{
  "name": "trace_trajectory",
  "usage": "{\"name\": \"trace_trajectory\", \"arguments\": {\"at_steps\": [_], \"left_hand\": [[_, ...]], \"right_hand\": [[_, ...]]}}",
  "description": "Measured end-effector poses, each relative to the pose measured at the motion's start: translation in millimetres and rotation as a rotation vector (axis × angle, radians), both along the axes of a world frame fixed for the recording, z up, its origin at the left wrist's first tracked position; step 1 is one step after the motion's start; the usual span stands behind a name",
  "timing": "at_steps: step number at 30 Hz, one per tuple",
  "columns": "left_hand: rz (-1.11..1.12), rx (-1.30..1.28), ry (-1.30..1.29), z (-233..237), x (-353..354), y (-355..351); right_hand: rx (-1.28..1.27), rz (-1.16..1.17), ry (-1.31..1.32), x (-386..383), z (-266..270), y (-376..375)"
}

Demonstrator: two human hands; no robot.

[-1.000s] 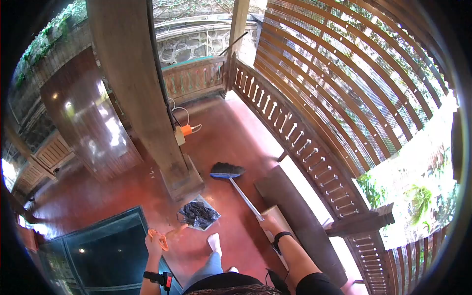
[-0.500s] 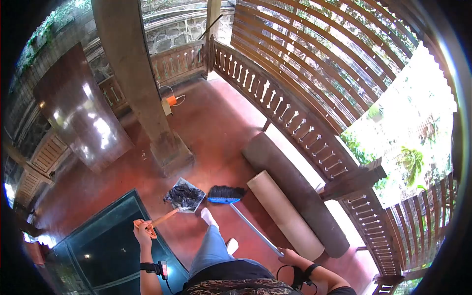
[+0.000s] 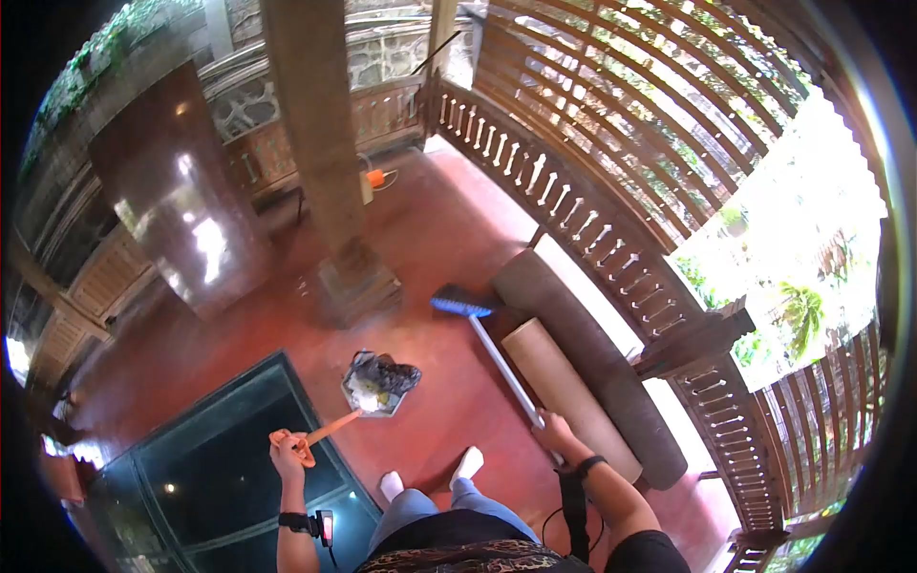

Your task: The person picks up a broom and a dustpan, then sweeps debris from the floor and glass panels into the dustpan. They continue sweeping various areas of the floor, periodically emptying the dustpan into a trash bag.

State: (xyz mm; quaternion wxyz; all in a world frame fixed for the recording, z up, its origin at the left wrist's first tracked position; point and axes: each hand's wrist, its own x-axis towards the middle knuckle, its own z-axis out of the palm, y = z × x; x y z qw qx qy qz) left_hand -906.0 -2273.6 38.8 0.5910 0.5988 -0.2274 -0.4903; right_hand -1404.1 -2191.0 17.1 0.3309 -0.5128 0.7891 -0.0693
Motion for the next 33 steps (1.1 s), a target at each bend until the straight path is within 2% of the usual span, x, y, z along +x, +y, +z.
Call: {"name": "trace_trajectory", "arguments": {"at_steps": [1,3,6,9,10,14,17,21,24,26,29,33], "left_hand": [[-0.037,0.006,-0.018,-6,11,1],[-0.073,0.034,0.011,1,21,3],[-0.112,0.059,-0.011,8,34,1],[-0.17,0.034,-0.018,1,49,-3],[-0.228,0.014,-0.018,7,53,-4],[-0.31,0.023,-0.142,2,69,-4],[-0.348,0.076,-0.22,-3,73,-7],[-0.372,0.041,-0.677,-29,68,-22],[-0.401,0.112,-0.736,-11,54,-36],[-0.429,0.177,-0.689,12,40,-44],[-0.414,0.167,-0.831,-16,32,-56],[-0.395,0.27,-0.876,-3,21,-63]], "right_hand": [[-0.034,-0.029,-0.023,4,-22,-12],[0.078,-0.164,-0.156,22,-41,-38],[0.3,-0.279,-0.16,68,-18,-64],[0.303,-0.05,0.273,94,-35,-58],[0.285,-0.105,0.218,104,-25,-51],[0.226,-0.033,0.186,114,-43,-7],[0.301,-0.041,0.094,141,-1,22],[0.374,0.048,0.075,164,38,28],[0.349,0.131,0.044,175,34,33],[0.432,0.14,-0.022,196,62,36],[0.498,0.178,-0.117,209,70,53],[0.519,0.212,-0.225,229,111,74]]}}
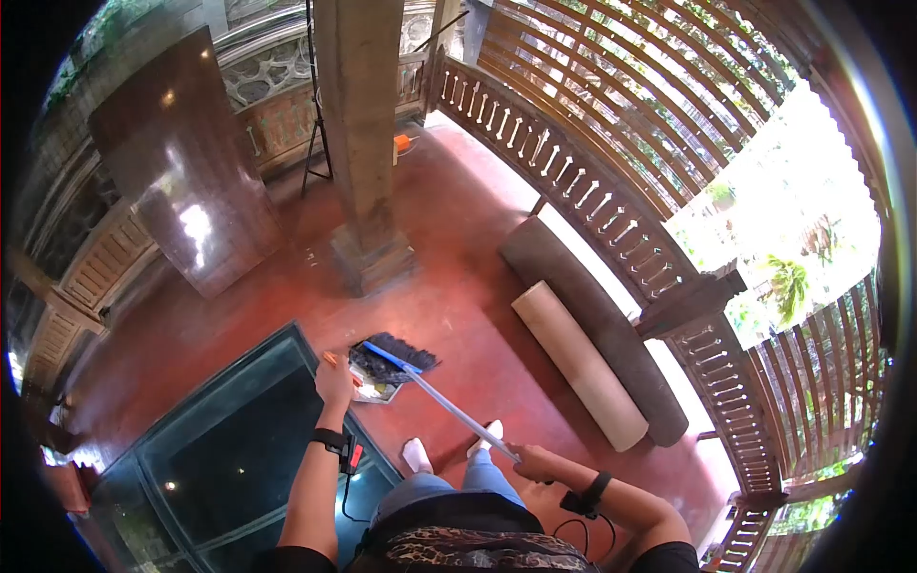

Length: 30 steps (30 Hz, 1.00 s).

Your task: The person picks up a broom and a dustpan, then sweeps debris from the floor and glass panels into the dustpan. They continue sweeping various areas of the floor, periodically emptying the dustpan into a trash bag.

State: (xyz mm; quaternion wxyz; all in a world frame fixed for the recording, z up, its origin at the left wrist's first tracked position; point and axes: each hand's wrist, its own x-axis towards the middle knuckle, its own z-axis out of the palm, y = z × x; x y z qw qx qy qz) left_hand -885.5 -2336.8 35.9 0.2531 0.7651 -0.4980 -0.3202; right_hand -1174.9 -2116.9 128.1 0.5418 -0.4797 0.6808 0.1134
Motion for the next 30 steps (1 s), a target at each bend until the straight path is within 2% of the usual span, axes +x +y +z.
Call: {"name": "trace_trajectory", "arguments": {"at_steps": [4,5,6,8,10,11,14,17,19,20,21,25,28,30], "left_hand": [[0.018,0.063,0.093,26,-9,2],[-0.013,0.04,0.047,15,-8,1],[-0.044,0.015,0.002,-4,-8,-3],[-0.076,0.018,0.007,-1,-9,-4],[-0.078,0.076,0.109,39,-17,0],[-0.089,0.064,0.077,33,-15,-4],[-0.121,0.031,-0.003,2,-10,-20],[-0.154,0.037,-0.026,3,-8,-27],[-0.185,0.086,-0.006,27,-7,-22],[-0.169,0.069,-0.013,19,-2,-22],[-0.154,0.052,-0.022,4,7,-21],[-0.109,0.018,0.044,5,36,-2],[-0.024,-0.014,0.166,-23,69,12],[-0.014,-0.011,0.246,-28,85,25]], "right_hand": [[-0.144,0.141,0.024,6,13,23],[-0.182,0.176,0.032,4,2,33],[-0.125,0.155,0.024,7,11,30],[-0.012,0.116,0.008,14,43,22],[-0.084,0.134,-0.014,14,53,25],[-0.118,0.144,-0.026,12,58,27],[0.034,0.039,-0.049,-7,87,21],[-0.061,0.005,-0.017,-24,109,28],[-0.128,-0.041,-0.014,-40,109,37],[-0.159,-0.065,-0.013,-45,109,40],[-0.087,-0.158,0.008,-47,118,37],[-0.173,-0.218,0.026,-63,96,20],[-0.319,-0.129,0.169,-74,35,-13],[-0.262,-0.138,0.236,-65,2,-46]]}}
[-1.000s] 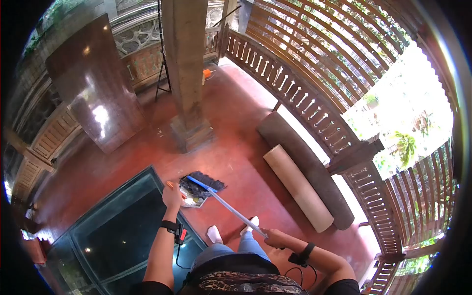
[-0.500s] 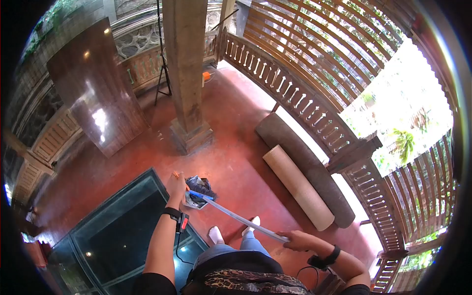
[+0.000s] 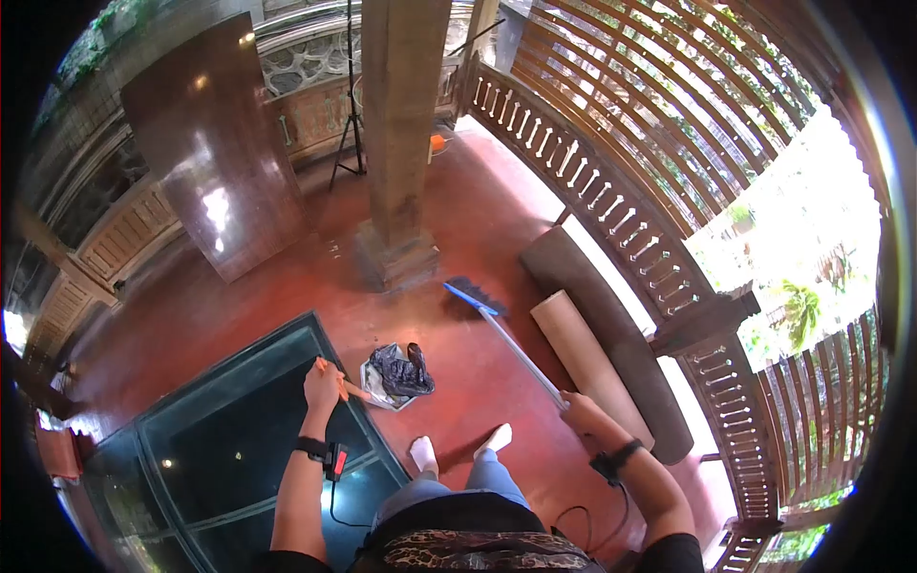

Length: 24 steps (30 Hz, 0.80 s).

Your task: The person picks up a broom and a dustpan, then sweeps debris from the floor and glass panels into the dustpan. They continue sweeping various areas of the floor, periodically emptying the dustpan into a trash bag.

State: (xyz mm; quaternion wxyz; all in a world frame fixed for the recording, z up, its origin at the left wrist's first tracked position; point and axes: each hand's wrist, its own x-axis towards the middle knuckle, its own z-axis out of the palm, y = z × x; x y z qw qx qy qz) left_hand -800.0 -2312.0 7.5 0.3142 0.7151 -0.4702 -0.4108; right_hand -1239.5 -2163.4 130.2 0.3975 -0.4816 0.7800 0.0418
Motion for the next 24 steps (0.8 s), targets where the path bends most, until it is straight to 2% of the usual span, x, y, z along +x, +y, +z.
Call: {"name": "trace_trajectory", "arguments": {"at_steps": [2,4,7,11,13,19,24], "left_hand": [[0.039,-0.049,0.028,4,11,14],[0.094,-0.038,0.071,21,19,29],[0.162,-0.055,0.207,28,37,52],[0.276,-0.08,0.384,19,72,96],[0.384,-0.11,0.461,30,79,115],[0.548,-0.161,0.603,12,126,195],[0.696,-0.27,0.582,24,115,260]], "right_hand": [[0.023,0.052,0.043,3,-55,-25],[0.085,0.008,0.031,18,-79,-45],[0.046,0.116,0.112,40,-107,-55],[0.078,0.112,0.053,59,-97,-52],[0.11,0.113,0.021,73,-97,-41],[-0.041,0.425,0.001,90,-122,-8],[-0.06,0.68,-0.016,99,-131,-3]]}}
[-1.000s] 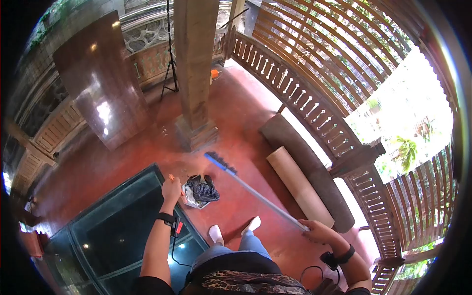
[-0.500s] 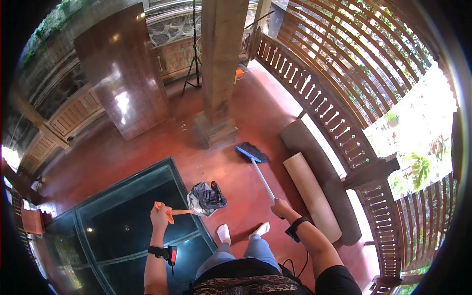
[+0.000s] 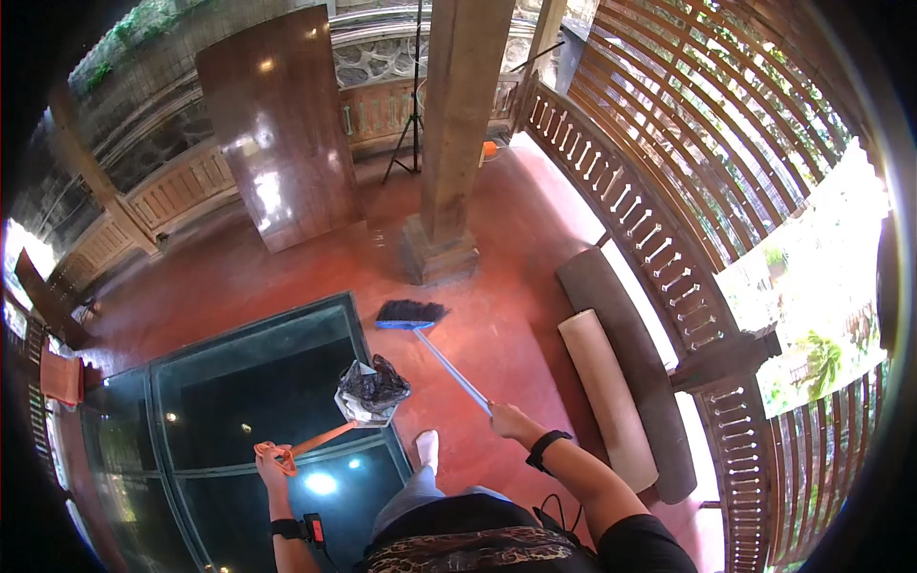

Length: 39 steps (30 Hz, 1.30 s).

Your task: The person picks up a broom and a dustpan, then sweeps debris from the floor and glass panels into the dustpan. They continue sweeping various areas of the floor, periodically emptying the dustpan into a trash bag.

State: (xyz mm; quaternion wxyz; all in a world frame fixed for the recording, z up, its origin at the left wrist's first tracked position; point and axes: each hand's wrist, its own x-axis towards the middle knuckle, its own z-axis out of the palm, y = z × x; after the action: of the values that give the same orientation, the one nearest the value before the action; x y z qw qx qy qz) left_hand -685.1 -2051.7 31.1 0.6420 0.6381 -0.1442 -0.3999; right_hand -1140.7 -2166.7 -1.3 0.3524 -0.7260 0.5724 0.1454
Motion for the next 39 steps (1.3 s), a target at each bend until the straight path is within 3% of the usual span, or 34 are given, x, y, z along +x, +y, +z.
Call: {"name": "trace_trajectory", "arguments": {"at_steps": [6,9,12,15,19,22,25,28,31,33,34,39], "left_hand": [[0.18,-0.021,-0.026,-28,15,91],[0.116,0.073,-0.06,26,-15,118],[0.111,-0.009,-0.066,-3,4,155],[0.147,0.066,-0.054,-1,-4,169],[0.076,0.063,-0.06,2,-19,169],[0.117,0.044,-0.047,19,-41,157],[0.08,0.033,-0.066,3,-36,153],[0.122,0.021,-0.057,5,-43,147],[0.058,0.088,0.002,22,-50,141],[-0.049,0.076,-0.02,1,-39,137],[-0.1,0.076,-0.032,-7,-34,140],[-0.148,0.097,-0.048,28,-51,122]], "right_hand": [[-0.12,0.09,0.042,-24,-2,49],[-0.135,0.077,0.028,-49,5,88],[-0.034,0.011,0.111,-76,14,135],[-0.092,0.0,0.085,-109,31,195],[0.019,-0.066,0.053,-152,63,264],[0.111,-0.13,0.074,-174,90,293],[0.098,-0.254,0.006,-184,114,319],[-0.005,-0.32,-0.024,-183,124,324],[-0.104,-0.5,0.045,-185,79,304],[0.058,-0.629,0.066,-159,84,252],[0.006,-0.607,0.085,-160,64,230],[-0.025,-0.755,0.059,-146,-15,139]]}}
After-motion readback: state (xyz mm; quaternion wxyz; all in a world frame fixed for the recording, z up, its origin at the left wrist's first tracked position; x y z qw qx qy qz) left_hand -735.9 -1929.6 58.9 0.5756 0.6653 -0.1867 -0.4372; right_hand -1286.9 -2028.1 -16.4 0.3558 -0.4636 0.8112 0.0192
